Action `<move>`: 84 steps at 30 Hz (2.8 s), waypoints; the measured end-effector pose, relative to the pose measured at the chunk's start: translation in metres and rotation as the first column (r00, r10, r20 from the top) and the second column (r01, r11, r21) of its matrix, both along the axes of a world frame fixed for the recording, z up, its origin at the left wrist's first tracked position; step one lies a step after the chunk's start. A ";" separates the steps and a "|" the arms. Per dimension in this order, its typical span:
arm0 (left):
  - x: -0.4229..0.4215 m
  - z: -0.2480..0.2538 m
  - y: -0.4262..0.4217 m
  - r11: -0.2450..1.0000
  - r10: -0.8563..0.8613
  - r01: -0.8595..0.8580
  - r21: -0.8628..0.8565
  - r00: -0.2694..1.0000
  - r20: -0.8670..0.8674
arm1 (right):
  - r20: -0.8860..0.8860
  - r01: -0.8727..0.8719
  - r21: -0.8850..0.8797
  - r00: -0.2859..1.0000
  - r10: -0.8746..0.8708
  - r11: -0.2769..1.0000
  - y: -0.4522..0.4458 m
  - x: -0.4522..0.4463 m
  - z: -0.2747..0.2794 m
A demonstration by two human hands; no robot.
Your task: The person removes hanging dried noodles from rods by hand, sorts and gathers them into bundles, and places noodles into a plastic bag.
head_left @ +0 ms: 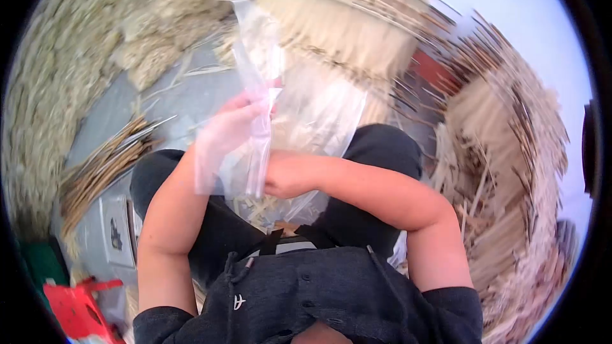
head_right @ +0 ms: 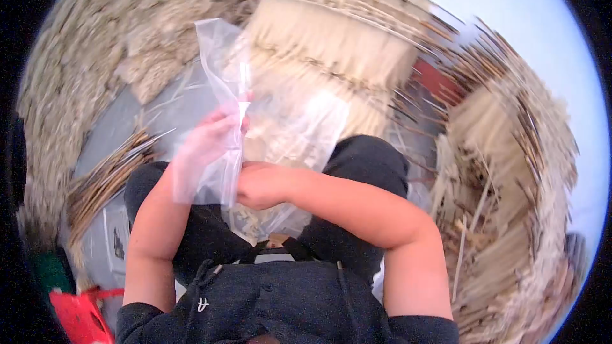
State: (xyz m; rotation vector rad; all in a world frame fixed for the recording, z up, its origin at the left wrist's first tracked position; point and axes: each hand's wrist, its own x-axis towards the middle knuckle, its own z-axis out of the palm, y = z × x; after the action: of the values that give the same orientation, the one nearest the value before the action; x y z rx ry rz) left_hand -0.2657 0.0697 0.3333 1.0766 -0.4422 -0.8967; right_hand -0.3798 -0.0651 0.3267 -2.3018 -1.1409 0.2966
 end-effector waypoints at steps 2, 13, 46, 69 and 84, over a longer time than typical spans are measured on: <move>0.009 -0.008 0.023 0.998 -0.018 0.022 -0.057 0.996 0.085 | 0.069 -0.005 0.184 0.998 -0.007 0.983 -0.002 0.008 -0.002; 0.045 0.021 0.064 0.604 -0.336 -0.097 -0.791 0.869 -0.364 | -0.730 0.976 0.206 0.203 -0.653 0.072 -0.078 0.081 -0.037; -0.022 -0.013 0.025 0.681 -0.422 0.444 0.582 0.888 -0.183 | -0.684 0.809 0.580 0.422 -0.596 -0.094 -0.039 0.082 -0.050; 0.017 -0.002 0.047 0.681 -0.336 -0.152 0.716 0.805 0.490 | 0.683 0.792 0.370 0.123 -0.720 0.486 -0.134 0.067 0.057; -0.019 -0.016 0.009 0.611 -0.403 -0.541 0.578 0.416 0.815 | -0.395 0.830 0.445 0.519 -0.758 0.336 -0.022 0.073 -0.047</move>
State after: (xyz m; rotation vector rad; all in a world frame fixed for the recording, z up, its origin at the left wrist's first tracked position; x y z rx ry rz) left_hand -0.2847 0.0787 0.3174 2.4999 -0.9396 -0.2258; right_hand -0.3068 -0.0875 0.2801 -1.9134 0.1241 -0.2926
